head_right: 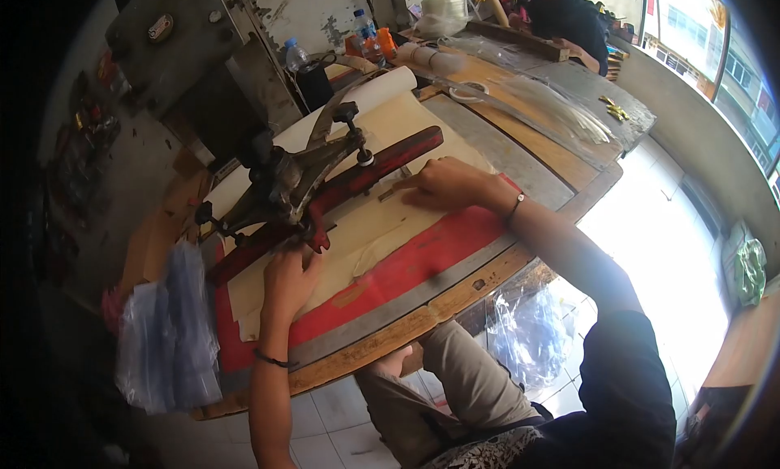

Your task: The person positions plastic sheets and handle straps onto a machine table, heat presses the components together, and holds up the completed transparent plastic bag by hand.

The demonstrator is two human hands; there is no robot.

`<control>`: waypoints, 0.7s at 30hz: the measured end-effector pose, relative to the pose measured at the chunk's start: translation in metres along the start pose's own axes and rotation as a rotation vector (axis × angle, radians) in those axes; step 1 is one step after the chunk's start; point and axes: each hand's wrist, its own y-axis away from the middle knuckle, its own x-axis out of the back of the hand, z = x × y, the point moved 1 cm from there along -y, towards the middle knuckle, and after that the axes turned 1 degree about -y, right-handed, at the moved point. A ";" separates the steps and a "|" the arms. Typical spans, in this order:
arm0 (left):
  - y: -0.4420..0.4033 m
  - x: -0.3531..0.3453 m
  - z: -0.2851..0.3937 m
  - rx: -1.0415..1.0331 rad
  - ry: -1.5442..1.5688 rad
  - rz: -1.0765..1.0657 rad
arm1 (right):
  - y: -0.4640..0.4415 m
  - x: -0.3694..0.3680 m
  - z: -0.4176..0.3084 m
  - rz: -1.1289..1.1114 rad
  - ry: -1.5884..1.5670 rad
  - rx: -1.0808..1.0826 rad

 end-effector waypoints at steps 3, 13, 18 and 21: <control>0.001 -0.001 0.000 0.005 0.000 0.000 | 0.002 0.000 0.001 0.007 -0.006 0.005; 0.001 0.000 0.001 0.034 -0.007 -0.029 | 0.001 0.001 -0.001 -0.002 0.007 -0.003; 0.001 -0.001 0.000 0.024 -0.001 -0.008 | 0.001 0.003 -0.002 -0.007 0.013 -0.008; 0.002 -0.001 -0.001 0.011 -0.005 0.005 | 0.001 0.002 -0.002 -0.001 -0.012 -0.008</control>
